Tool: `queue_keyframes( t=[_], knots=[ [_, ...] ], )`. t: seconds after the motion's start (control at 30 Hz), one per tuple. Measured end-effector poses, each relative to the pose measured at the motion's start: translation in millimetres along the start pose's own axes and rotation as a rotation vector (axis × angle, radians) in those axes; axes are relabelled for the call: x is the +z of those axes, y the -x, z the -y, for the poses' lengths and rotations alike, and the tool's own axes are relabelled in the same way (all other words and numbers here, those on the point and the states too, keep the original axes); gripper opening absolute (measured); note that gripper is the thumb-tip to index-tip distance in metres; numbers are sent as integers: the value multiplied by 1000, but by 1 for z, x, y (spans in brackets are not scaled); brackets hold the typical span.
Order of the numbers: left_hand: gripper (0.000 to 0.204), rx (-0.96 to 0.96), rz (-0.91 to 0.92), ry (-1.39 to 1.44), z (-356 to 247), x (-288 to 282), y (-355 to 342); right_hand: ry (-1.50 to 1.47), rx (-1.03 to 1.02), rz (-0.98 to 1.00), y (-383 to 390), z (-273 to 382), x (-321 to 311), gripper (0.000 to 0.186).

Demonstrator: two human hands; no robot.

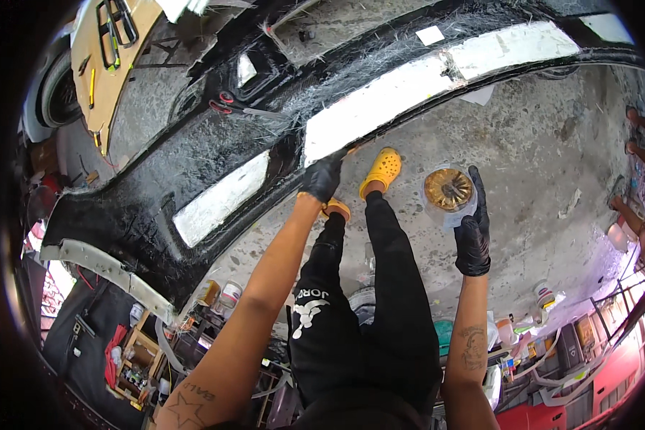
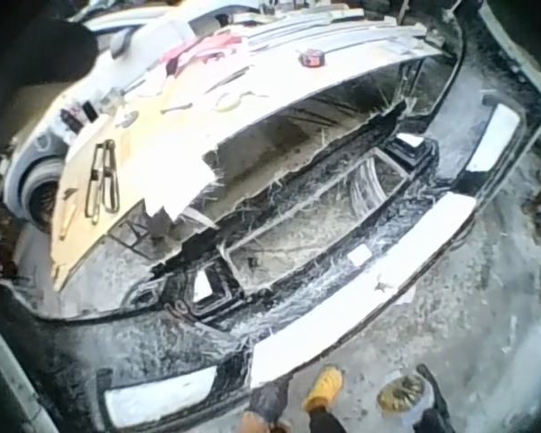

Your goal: The person applies a resin-like substance to a carbon fiber car hood using a brush. They repeatedly dip the brush into a container and spread the material over the surface of the hood, which is positioned on a workbench. The person also handles a piece of white fiberglass matting near the end of the clip.

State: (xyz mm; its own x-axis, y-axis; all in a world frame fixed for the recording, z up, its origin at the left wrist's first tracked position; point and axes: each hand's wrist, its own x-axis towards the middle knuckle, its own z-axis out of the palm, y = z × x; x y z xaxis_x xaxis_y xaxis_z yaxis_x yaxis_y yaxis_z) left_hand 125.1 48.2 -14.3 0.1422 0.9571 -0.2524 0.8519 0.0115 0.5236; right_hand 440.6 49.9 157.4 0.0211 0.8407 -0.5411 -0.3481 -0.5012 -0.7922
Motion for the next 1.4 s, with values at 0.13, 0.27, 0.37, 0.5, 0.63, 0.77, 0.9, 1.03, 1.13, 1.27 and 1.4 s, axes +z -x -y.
queue_keyframes(
  t=[0.13, 0.27, 0.37, 0.5, 0.63, 0.77, 0.9, 1.03, 1.13, 1.27, 1.4],
  knots=[
    [40, -215, 334, -52, 31, -41, 37, 125, -3, 58, -7, 4, 8, 106],
    [42, -222, 326, -105, 77, -65, 78, 126, -18, 114, -14, 5, 27, 104],
    [33, -178, 433, -227, 102, -93, 102, 51, 28, 165, -14, 1, 42, 101],
    [22, -151, 578, -366, 112, -150, 116, 100, 21, 165, -3, 3, 72, 100],
    [19, -137, 615, -367, 147, -204, 160, 84, 2, 251, 8, -5, 101, 97],
    [20, -183, 767, -492, 160, -253, 189, 64, -9, 277, 21, -17, 120, 97],
    [18, -137, 756, -549, 173, -308, 241, 39, 6, 300, 34, -28, 125, 94],
    [17, -172, 764, -553, 181, -363, 294, 109, 31, 331, 48, -27, 132, 91],
    [17, -238, 734, -449, 161, -393, 297, 126, 51, 365, 51, -33, 132, 90],
    [18, -273, 689, -355, 136, -428, 305, 161, 88, 382, 55, -31, 137, 85],
    [20, -292, 640, -284, 112, -457, 314, 280, 3, 419, 55, -31, 153, 80]
  ],
)
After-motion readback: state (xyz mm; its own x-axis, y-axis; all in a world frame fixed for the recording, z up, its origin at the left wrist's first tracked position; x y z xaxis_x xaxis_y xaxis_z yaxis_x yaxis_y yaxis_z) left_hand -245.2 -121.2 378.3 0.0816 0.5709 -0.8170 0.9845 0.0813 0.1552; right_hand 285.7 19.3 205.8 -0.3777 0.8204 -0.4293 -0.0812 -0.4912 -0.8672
